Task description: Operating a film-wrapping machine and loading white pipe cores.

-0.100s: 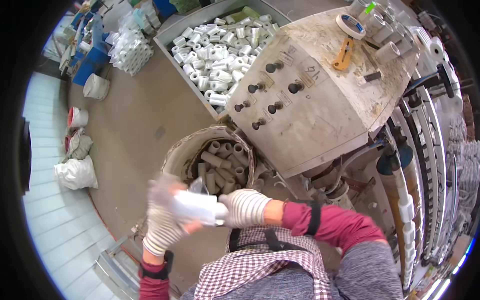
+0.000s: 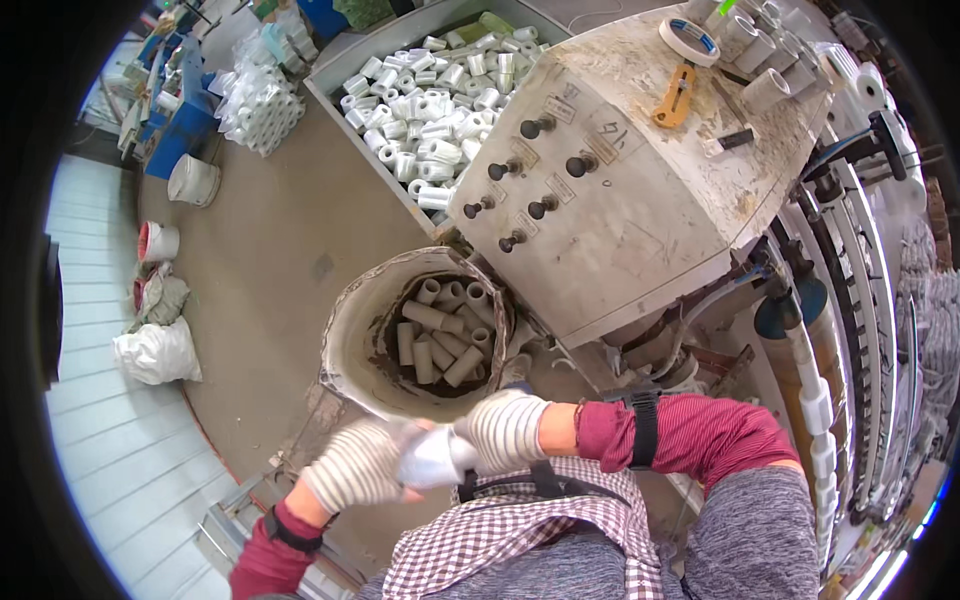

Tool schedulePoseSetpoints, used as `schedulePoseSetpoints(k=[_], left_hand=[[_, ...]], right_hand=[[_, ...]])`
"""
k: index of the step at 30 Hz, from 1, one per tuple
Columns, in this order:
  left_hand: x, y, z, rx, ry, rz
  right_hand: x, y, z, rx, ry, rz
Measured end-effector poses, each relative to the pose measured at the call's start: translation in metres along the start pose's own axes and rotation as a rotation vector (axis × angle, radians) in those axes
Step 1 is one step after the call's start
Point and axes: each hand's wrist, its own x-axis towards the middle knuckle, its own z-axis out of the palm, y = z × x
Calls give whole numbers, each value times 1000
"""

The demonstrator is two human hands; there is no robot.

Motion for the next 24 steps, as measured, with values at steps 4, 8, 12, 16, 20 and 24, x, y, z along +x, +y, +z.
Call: schedulePoseSetpoints(k=[4, 8, 12, 16, 20, 24], left_hand=[[-1, 0, 50, -199, 18, 315], [-20, -5, 59, -452, 245, 41], [17, -48, -2, -1332, 848, -134], [95, -96, -121, -1024, 1048, -51], [158, -105, -192, -1015, 784, -13], [226, -41, -175, -1057, 770, 256]], right_hand=[[-21, 14, 39, -96, -66, -385], [-12, 13, 26, -6, 195, -287], [34, 26, -5, 359, 670, -111], [47, 24, -7, 223, 1042, -149], [-32, 60, 33, 358, 1089, -52], [-145, 139, 134, 597, 1346, 197]])
